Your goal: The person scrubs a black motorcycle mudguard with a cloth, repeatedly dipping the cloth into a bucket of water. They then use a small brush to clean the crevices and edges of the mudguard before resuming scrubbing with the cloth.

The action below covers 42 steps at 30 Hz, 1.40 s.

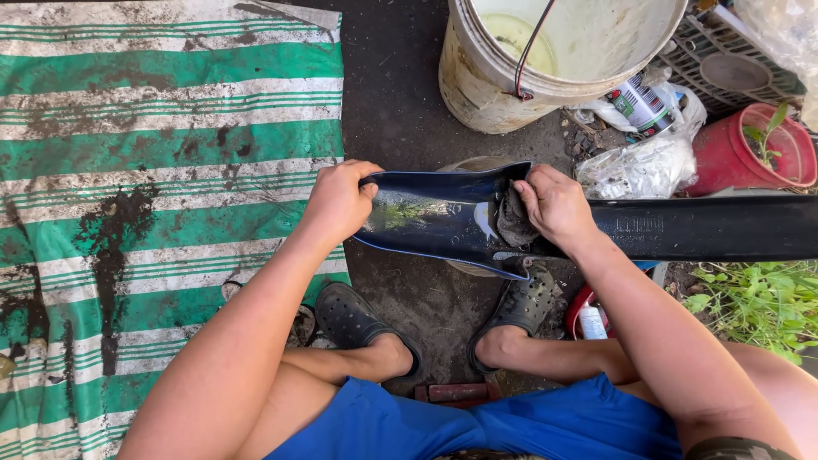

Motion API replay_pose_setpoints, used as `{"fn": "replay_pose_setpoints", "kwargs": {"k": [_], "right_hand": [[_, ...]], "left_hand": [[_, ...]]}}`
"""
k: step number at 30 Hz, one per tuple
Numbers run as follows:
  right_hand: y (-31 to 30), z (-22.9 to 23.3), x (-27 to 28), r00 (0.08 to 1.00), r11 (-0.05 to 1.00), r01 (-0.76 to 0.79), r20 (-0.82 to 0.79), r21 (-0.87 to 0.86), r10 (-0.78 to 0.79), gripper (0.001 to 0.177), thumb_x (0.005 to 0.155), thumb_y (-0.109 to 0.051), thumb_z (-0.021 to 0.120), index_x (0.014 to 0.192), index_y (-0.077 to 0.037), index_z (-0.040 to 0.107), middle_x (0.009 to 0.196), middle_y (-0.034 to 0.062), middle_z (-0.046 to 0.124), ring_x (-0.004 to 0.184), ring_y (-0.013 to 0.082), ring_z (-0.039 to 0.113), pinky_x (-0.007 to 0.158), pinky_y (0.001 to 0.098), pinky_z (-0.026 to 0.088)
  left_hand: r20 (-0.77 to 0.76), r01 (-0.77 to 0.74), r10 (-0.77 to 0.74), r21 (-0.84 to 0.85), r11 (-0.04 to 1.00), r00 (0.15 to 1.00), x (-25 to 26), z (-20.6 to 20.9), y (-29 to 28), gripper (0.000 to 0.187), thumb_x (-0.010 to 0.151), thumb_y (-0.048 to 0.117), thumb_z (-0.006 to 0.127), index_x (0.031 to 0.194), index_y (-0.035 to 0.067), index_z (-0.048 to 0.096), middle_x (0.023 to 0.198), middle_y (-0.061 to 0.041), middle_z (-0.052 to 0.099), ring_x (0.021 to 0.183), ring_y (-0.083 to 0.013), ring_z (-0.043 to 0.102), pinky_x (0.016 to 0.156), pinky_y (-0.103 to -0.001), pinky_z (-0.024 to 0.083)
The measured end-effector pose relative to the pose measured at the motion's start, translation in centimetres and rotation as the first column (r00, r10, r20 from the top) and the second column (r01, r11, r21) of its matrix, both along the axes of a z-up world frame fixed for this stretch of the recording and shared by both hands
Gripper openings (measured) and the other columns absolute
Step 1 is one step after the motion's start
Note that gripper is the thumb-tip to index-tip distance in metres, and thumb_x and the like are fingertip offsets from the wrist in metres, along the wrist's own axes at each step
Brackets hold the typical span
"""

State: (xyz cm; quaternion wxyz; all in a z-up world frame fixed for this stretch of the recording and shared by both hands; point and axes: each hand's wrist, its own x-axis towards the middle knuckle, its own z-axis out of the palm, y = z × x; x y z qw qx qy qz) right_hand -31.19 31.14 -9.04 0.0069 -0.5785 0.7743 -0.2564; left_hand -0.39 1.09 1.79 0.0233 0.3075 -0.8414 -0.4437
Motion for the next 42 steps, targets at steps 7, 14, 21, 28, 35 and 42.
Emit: {"fn": "replay_pose_setpoints", "kwargs": {"k": [7, 14, 21, 28, 35, 42], "right_hand": [[-0.3, 2.6, 0.1, 0.994, 0.976, -0.088, 0.088, 0.199, 0.071, 0.037, 0.079, -0.013, 0.088, 0.100, 0.002, 0.063, 0.098, 0.0214, 0.067, 0.095, 0.0494, 0.074, 0.077, 0.0565, 0.062], [-0.2, 1.4, 0.0, 0.991, 0.996, -0.069, 0.121, 0.057, 0.061, 0.021, 0.095, -0.015, 0.082, 0.089, -0.002, 0.066, 0.095, 0.0135, 0.066, 0.091, 0.0403, 0.076, 0.076, 0.0431, 0.062], [0.0, 1.1, -1.1, 0.982, 0.986, -0.147, 0.130, 0.072, 0.137, 0.023, 0.107, -0.019, 0.074, 0.091, -0.002, 0.068, 0.099, 0.0153, 0.069, 0.097, 0.0416, 0.076, 0.082, 0.0433, 0.063], [-0.6, 1.4, 0.1, 0.989, 0.953, 0.088, -0.138, 0.289, -0.049, 0.064, 0.105, -0.047, 0.102, 0.087, -0.007, 0.056, 0.090, 0.0088, 0.061, 0.072, 0.0273, 0.061, 0.058, 0.0435, 0.050], [-0.7, 5.1, -0.2, 0.970, 0.969, -0.229, 0.102, 0.094, 0.219, 0.024, 0.122, 0.001, 0.072, 0.102, 0.013, 0.067, 0.110, 0.0263, 0.067, 0.096, 0.0407, 0.066, 0.087, 0.0500, 0.058], [-0.9, 0.9, -0.1, 0.998, 0.988, 0.054, 0.015, 0.143, -0.057, 0.079, 0.124, -0.027, 0.104, 0.079, -0.006, 0.042, 0.084, 0.0074, 0.050, 0.069, 0.0222, 0.043, 0.056, 0.0432, 0.036]], "left_hand": [[0.006, 0.008, -0.008, 0.008, 1.000, 1.000, 0.0, -0.3, -0.4, 0.028, 0.106, 0.004, 0.070, 0.131, 0.002, 0.081, 0.120, -0.024, 0.079, 0.115, -0.0517, 0.074, 0.091, -0.055, 0.066], [0.019, 0.004, -0.004, 0.001, 1.000, 1.000, 0.1, -0.3, -0.4, 0.027, 0.105, 0.005, 0.071, 0.130, 0.004, 0.082, 0.119, -0.023, 0.080, 0.113, -0.0506, 0.075, 0.090, -0.055, 0.067], [0.089, -0.003, 0.005, -0.013, 1.000, 0.996, -0.1, 0.2, -0.4, 0.029, 0.105, 0.008, 0.070, 0.131, 0.010, 0.083, 0.120, -0.021, 0.079, 0.119, -0.0515, 0.073, 0.099, -0.060, 0.063], [0.158, 0.010, -0.013, 0.016, 1.000, 0.987, -0.6, 0.5, 0.0, 0.038, 0.109, 0.012, 0.062, 0.145, 0.008, 0.072, 0.150, -0.016, 0.071, 0.143, -0.0469, 0.052, 0.118, -0.066, 0.042], [0.067, -0.024, 0.024, -0.006, 1.000, 0.997, -0.1, -0.5, -0.6, 0.032, 0.104, 0.006, 0.064, 0.130, 0.008, 0.081, 0.122, -0.016, 0.083, 0.112, -0.0402, 0.073, 0.089, -0.058, 0.060], [0.141, 0.002, -0.002, -0.002, 1.000, 0.990, -0.6, 0.5, 0.1, 0.040, 0.106, 0.008, 0.061, 0.143, 0.009, 0.075, 0.143, -0.019, 0.073, 0.142, -0.0482, 0.048, 0.107, -0.067, 0.049]]}}
